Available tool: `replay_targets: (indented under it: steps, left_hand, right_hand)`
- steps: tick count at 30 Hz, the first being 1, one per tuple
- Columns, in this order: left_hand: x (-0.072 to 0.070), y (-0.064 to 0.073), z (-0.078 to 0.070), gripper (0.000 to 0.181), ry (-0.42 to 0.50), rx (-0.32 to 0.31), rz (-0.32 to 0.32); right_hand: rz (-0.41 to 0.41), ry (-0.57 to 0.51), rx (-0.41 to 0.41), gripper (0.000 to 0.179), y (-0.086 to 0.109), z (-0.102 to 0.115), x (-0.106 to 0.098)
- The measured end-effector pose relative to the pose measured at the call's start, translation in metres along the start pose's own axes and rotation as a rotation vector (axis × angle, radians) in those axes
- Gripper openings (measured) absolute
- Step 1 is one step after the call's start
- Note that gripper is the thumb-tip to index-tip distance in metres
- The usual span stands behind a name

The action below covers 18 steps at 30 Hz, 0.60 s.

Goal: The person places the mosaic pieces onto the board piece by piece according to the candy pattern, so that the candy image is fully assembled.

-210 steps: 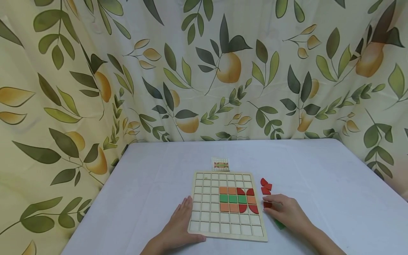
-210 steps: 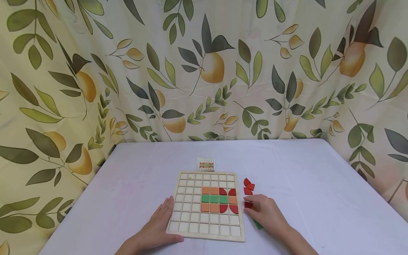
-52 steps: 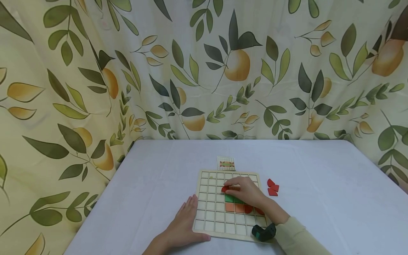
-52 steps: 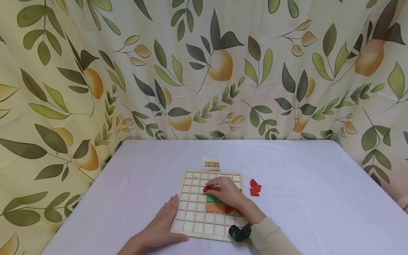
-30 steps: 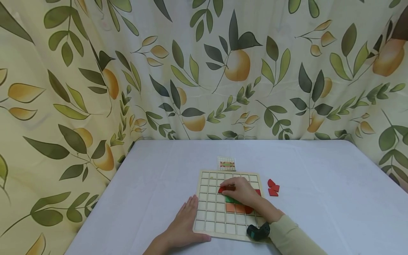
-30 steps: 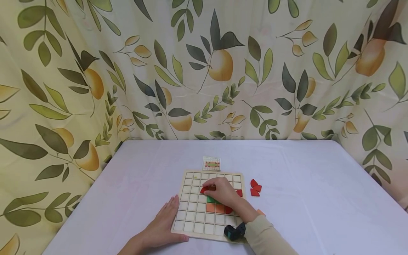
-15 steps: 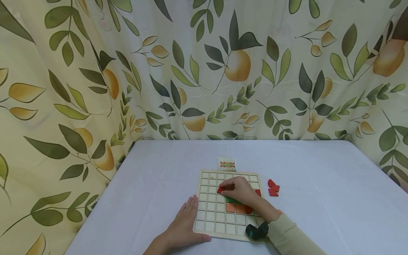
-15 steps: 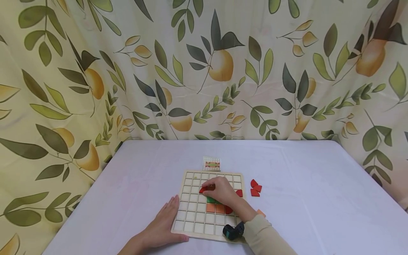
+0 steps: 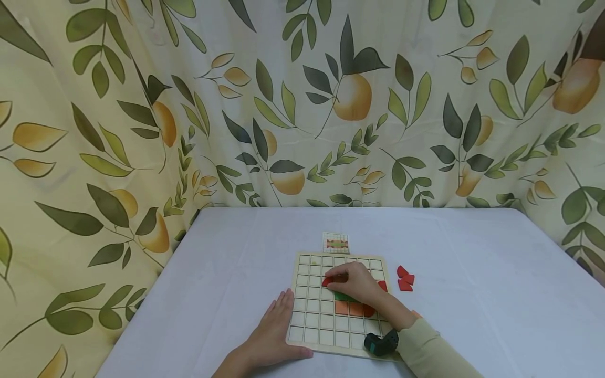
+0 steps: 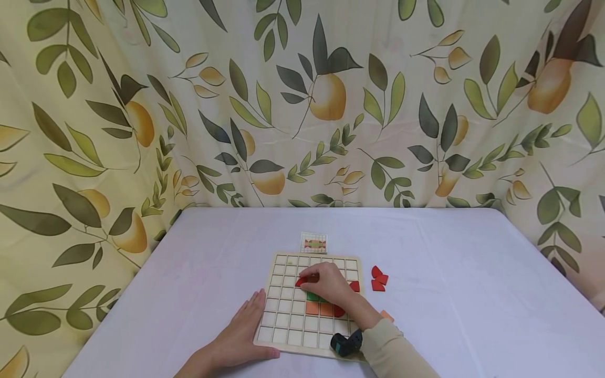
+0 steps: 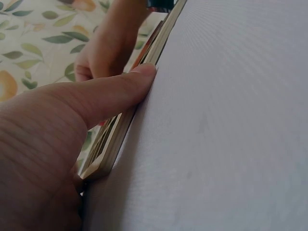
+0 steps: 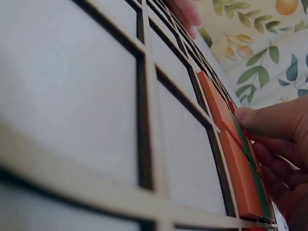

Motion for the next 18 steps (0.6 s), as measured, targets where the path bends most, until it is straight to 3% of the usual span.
replay_targets:
  steps: [12, 18]
  left_hand:
    - [0.002, -0.002, 0.001, 0.121, -0.002, -0.011, 0.003]
    - [0.002, -0.002, 0.000, 0.122, 0.002, -0.027, -0.001]
  right_hand:
    - [-0.038, 0.074, -0.086, 0.024, 0.011, 0.003, -0.009]
    - [-0.049, 0.066, -0.039, 0.025, 0.029, 0.004, -0.019]
Point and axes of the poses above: each hand's wrist, its own y-axis away from the middle knuckle, its own x-axis out of the palm, z = x × y, the point moved 3 cm from there along -y, towards the middle knuckle, and after that the axes turned 13 degrees about -y, right-handed, at the moved point
